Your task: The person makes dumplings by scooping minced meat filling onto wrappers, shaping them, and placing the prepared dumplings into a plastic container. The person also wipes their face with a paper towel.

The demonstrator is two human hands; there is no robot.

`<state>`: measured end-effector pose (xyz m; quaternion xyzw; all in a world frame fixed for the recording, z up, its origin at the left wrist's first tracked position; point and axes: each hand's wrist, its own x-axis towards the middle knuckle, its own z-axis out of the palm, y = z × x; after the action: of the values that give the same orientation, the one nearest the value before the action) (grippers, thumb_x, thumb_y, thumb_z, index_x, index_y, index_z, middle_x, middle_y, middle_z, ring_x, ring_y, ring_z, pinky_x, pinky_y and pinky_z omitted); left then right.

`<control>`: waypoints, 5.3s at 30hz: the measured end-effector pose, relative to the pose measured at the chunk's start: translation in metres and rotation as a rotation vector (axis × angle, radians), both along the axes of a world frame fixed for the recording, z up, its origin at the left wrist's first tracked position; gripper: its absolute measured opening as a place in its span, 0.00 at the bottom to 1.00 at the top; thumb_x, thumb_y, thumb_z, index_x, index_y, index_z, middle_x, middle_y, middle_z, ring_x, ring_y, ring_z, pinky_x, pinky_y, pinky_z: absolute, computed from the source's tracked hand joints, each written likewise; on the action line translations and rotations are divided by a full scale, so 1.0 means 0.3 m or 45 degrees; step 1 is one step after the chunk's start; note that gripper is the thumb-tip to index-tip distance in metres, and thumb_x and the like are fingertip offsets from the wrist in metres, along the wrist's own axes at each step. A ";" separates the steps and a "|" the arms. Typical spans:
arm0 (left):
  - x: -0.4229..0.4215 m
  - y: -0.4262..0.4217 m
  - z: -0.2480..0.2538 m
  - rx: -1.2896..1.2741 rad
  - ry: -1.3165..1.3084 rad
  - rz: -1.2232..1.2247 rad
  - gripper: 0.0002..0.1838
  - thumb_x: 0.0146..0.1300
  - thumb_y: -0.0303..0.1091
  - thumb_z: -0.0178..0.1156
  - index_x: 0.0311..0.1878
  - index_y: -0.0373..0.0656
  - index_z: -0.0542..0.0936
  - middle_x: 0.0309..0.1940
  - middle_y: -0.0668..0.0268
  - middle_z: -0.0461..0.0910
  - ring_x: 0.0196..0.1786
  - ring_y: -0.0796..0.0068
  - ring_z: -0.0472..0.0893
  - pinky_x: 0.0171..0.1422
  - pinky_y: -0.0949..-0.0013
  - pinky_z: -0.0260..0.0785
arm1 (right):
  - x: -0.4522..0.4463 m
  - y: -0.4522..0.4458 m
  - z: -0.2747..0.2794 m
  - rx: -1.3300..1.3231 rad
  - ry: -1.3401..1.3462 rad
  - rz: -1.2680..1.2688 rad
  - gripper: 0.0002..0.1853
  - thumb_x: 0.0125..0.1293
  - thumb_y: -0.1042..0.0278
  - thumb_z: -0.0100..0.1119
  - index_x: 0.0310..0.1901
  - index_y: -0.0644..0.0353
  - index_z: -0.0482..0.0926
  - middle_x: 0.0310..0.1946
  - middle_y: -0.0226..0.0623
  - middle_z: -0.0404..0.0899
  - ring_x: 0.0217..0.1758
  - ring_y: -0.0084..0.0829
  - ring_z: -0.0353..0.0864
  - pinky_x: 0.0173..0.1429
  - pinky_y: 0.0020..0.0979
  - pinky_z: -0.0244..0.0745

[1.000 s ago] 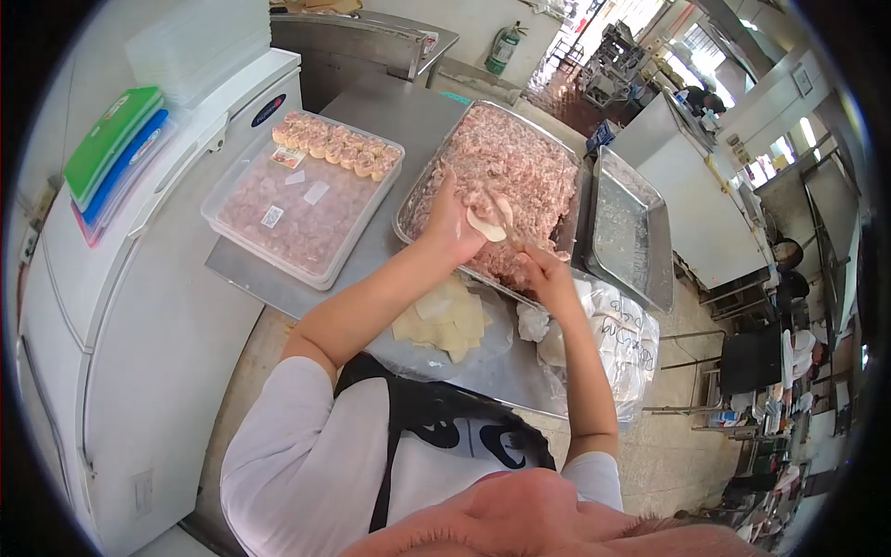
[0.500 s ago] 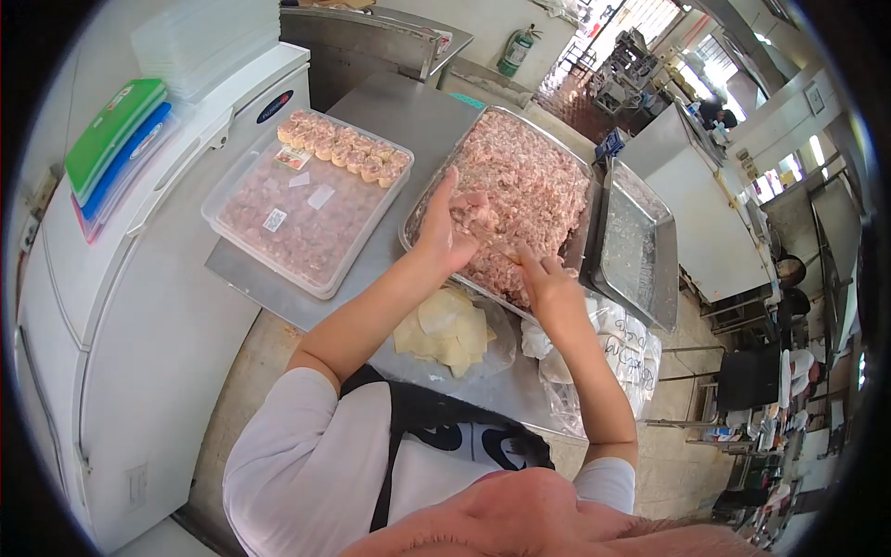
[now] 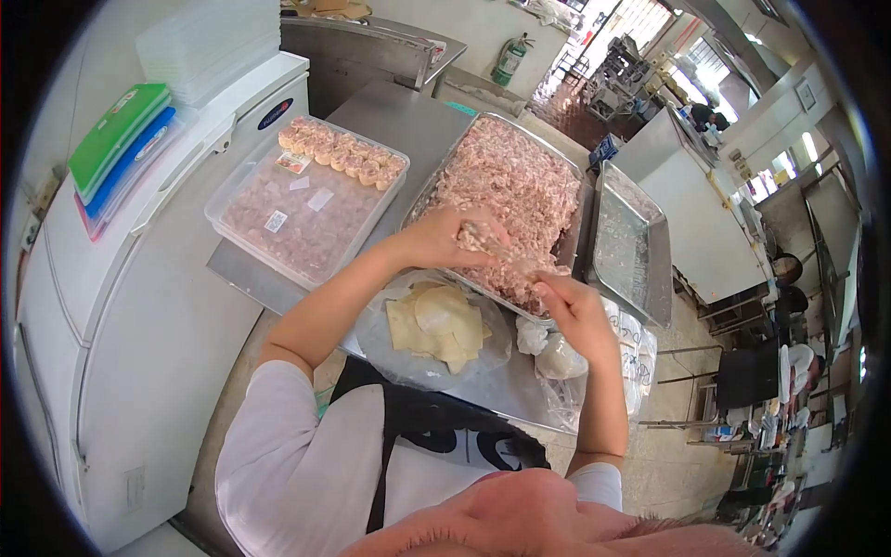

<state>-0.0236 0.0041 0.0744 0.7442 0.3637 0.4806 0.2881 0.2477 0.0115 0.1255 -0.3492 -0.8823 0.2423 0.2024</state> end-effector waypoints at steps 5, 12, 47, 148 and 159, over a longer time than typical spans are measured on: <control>0.031 0.022 -0.016 -0.180 0.367 -0.157 0.17 0.50 0.39 0.71 0.42 0.44 0.81 0.40 0.63 0.82 0.45 0.68 0.80 0.50 0.64 0.70 | 0.049 0.067 -0.107 -0.138 -0.011 0.078 0.15 0.68 0.63 0.60 0.50 0.63 0.81 0.39 0.49 0.83 0.38 0.37 0.83 0.45 0.32 0.76; 0.061 0.086 -0.114 -0.538 0.181 0.255 0.27 0.48 0.50 0.70 0.45 0.39 0.80 0.34 0.53 0.83 0.39 0.58 0.82 0.49 0.61 0.73 | 0.057 0.037 -0.237 0.639 0.068 -0.233 0.11 0.67 0.66 0.58 0.49 0.57 0.80 0.33 0.45 0.80 0.36 0.49 0.81 0.38 0.42 0.76; 0.022 0.054 -0.017 -0.092 0.399 0.024 0.22 0.52 0.45 0.73 0.45 0.43 0.80 0.42 0.59 0.83 0.45 0.62 0.82 0.53 0.63 0.71 | 0.050 0.058 -0.038 0.456 -0.047 -0.012 0.12 0.66 0.61 0.59 0.48 0.54 0.82 0.28 0.41 0.77 0.30 0.45 0.80 0.34 0.40 0.74; 0.061 -0.163 -0.471 0.159 0.545 0.119 0.18 0.53 0.41 0.69 0.46 0.45 0.82 0.45 0.60 0.76 0.52 0.55 0.76 0.57 0.56 0.69 | -0.418 0.225 -0.276 0.932 -0.811 -0.003 0.05 0.61 0.71 0.51 0.34 0.60 0.78 0.27 0.40 0.81 0.31 0.40 0.85 0.31 0.38 0.79; 0.018 -0.143 -0.423 -0.026 0.159 0.002 0.09 0.60 0.37 0.65 0.40 0.44 0.84 0.39 0.62 0.79 0.47 0.60 0.78 0.53 0.60 0.70 | -0.289 0.117 -0.321 0.520 -0.619 0.025 0.17 0.69 0.54 0.52 0.31 0.57 0.82 0.25 0.42 0.82 0.28 0.41 0.84 0.32 0.41 0.78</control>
<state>-0.0181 -0.0387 -0.0524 0.7694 0.3865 0.4298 0.2720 0.1609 0.0467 0.0292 -0.3405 -0.9385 -0.0283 0.0491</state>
